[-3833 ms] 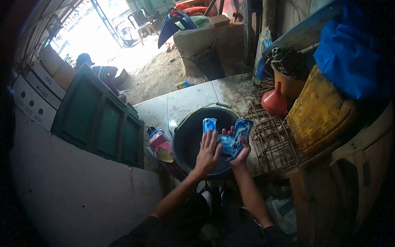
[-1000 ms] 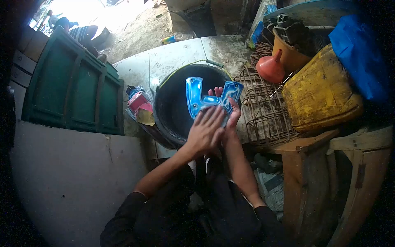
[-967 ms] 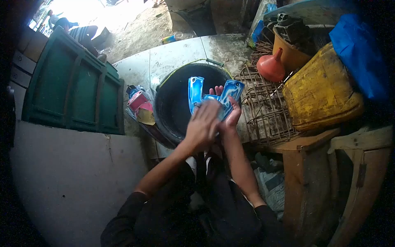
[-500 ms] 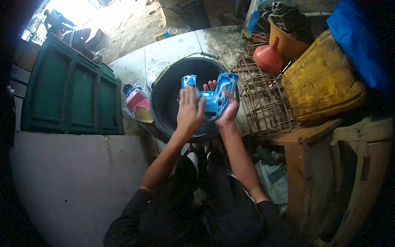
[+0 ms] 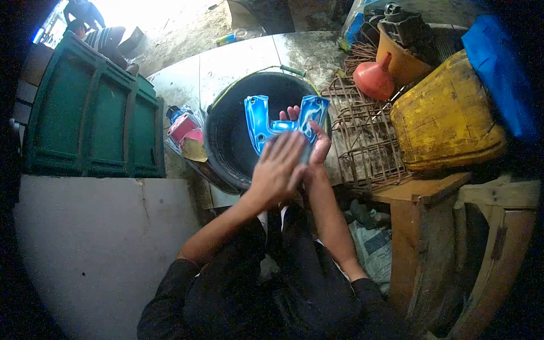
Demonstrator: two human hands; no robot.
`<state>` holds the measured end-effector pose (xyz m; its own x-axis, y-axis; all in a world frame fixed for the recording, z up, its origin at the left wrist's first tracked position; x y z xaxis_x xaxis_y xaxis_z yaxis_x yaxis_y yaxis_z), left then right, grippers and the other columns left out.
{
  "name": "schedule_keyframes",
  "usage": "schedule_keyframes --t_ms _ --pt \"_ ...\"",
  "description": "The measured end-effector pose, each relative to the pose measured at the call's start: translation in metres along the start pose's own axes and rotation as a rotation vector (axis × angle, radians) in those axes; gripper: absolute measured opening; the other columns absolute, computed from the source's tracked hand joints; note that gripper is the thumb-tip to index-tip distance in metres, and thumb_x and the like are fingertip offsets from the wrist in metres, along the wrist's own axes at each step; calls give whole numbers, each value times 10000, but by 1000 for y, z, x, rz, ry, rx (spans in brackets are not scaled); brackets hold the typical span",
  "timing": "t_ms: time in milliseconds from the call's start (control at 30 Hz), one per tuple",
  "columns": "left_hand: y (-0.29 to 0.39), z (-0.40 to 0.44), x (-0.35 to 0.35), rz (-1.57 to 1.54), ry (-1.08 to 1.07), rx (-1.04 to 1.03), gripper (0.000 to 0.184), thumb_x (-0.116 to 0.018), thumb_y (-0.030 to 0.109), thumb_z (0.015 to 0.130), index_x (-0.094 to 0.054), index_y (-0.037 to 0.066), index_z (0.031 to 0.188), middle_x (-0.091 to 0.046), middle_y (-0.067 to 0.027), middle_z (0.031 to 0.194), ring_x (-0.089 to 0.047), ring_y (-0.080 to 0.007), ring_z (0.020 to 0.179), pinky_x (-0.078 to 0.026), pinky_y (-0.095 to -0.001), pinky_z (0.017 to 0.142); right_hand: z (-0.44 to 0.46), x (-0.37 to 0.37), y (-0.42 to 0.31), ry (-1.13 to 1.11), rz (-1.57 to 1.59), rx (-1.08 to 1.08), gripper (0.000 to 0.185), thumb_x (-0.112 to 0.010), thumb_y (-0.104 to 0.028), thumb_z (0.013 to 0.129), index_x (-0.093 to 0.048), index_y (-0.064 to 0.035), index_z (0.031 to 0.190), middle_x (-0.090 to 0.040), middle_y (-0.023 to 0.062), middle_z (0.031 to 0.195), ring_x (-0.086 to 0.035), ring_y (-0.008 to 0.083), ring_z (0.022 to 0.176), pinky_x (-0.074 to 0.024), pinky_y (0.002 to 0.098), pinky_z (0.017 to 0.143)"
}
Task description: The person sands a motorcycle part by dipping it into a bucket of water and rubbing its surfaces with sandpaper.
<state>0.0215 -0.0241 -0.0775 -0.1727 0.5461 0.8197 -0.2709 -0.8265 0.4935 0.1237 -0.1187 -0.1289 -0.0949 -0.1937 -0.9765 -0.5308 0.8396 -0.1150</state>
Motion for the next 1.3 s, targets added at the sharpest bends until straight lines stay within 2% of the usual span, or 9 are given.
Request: schedule_keyframes --t_ms 133,333,600,767,867,933,1033,1133,1300 --pt "-70 35 -14 -50 290 426 596 -477 353 1000 -405 -27 1453 -423 -262 1486 -360 -410 1415 -271 -548 1149 1 -5 6 32 -52 33 526 -552 -180 889 -488 87 1337 -569 245 1334 -503 401 1294 -341 510 1157" --pt "0 0 -3 -9 16 50 645 -520 360 977 -373 13 1501 -364 -203 1557 -308 -354 1466 -193 -530 1192 0 3 -1 38 19 -8 541 -530 -206 887 -491 73 1350 -562 230 1354 -502 396 1299 -328 512 1163" --pt "-67 41 -18 2 226 432 654 -464 401 1009 -353 -17 1501 -359 -233 1550 -297 -379 1464 -228 -525 1182 1 -1 2 28 -117 47 542 -501 -205 919 -472 91 1371 -526 226 1414 -484 357 1336 -297 472 1188" --pt "-15 6 -11 32 90 151 704 -465 400 1004 -274 -30 1528 -254 -237 1600 -228 -385 1492 -189 -525 1195 -2 -3 4 -21 -29 3 533 -475 -213 951 -443 65 1404 -500 224 1440 -458 374 1354 -293 507 1185" --pt "-62 35 5 -245 119 500 702 -503 373 992 -301 -54 1511 -303 -272 1565 -281 -399 1465 -218 -483 1194 -3 -9 6 -2 -89 36 533 -532 -198 926 -463 71 1382 -520 230 1409 -454 397 1350 -304 523 1175" --pt "-87 29 -23 -174 320 497 685 -487 360 1004 -286 -42 1522 -293 -291 1560 -251 -421 1472 -223 -471 1197 -4 -8 5 -27 -96 42 547 -566 -197 905 -472 70 1373 -520 233 1406 -449 404 1351 -303 532 1176" --pt "-26 -3 -8 -42 24 301 724 -434 405 1026 -209 -56 1538 -189 -286 1602 -152 -408 1507 -115 -500 1223 3 2 0 -31 -83 47 577 -591 -215 886 -471 69 1374 -518 233 1406 -442 410 1355 -291 542 1185" --pt "-20 -9 -8 9 32 255 748 -483 406 1005 -202 -16 1555 -177 -243 1621 -136 -395 1515 -110 -521 1219 1 -8 6 -46 -56 22 574 -588 -208 888 -470 73 1374 -524 233 1400 -444 412 1353 -297 540 1181" --pt "-108 29 -25 -294 309 510 697 -450 387 1028 -255 -67 1520 -221 -310 1580 -169 -457 1489 -165 -546 1200 -4 -15 12 -40 -72 -24 538 -580 -220 912 -487 63 1360 -543 230 1373 -456 400 1346 -316 534 1161"
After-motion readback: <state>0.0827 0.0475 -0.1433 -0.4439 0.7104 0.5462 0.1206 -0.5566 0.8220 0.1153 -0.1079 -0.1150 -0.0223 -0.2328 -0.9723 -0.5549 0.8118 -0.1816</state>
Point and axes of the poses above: each hand's wrist, its own z-axis towards the middle knuckle, its own x-axis out of the back of the hand, y = z × x, the point moved 1 cm from there along z, towards the middle knuckle
